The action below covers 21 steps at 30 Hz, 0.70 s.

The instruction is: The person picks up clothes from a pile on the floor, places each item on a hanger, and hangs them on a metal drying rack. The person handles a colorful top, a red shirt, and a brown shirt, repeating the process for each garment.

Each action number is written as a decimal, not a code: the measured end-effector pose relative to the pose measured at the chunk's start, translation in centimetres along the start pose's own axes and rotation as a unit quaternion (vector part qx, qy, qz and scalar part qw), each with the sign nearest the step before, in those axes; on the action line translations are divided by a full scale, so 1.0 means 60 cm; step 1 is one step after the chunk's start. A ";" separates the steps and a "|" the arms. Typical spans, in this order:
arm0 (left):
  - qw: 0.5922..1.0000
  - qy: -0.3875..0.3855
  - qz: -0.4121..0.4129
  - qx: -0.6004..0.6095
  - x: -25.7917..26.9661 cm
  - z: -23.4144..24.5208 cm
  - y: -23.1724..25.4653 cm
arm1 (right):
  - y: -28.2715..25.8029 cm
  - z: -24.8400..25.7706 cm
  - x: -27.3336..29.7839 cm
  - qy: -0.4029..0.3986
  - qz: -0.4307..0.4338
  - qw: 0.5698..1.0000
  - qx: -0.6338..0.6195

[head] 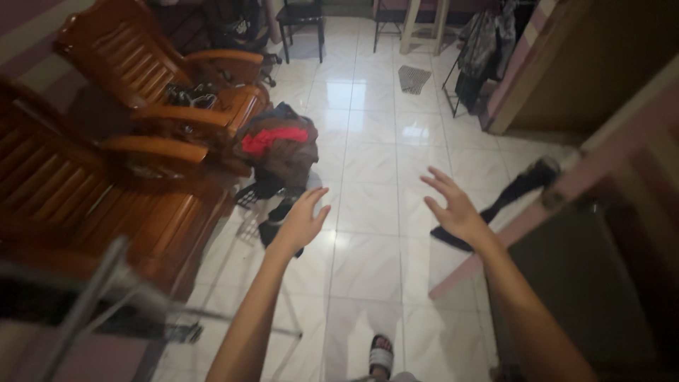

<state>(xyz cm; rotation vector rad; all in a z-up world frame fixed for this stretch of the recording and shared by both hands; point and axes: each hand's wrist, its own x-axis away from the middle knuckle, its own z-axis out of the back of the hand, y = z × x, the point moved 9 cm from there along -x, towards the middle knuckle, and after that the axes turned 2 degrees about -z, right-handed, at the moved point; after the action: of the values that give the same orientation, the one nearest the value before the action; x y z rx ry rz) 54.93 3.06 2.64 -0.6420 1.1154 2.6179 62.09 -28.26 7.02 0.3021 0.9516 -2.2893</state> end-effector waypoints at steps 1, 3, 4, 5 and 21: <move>1.000 0.008 0.004 0.001 -0.033 -0.005 -0.007 | 0.027 0.003 -0.032 -0.015 -0.017 1.000 -0.012; 0.999 0.027 0.017 -0.002 -0.084 -0.010 -0.029 | 0.071 -0.011 -0.093 -0.049 -0.048 0.997 -0.039; 0.999 0.038 0.018 -0.002 -0.106 -0.005 -0.038 | 0.073 -0.011 -0.126 -0.044 -0.027 0.998 -0.032; 0.999 0.048 0.020 -0.003 -0.128 -0.001 -0.050 | 0.074 -0.013 -0.159 -0.039 -0.006 0.999 -0.026; 0.997 0.044 0.055 -0.040 -0.583 -0.019 -0.382 | 0.319 -0.147 -0.696 -0.042 0.041 0.997 -0.047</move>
<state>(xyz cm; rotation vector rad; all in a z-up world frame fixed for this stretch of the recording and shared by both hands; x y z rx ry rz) 94.44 16.81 4.15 -0.7391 1.1043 2.7651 106.23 -12.83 7.99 0.2005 0.9821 -2.1593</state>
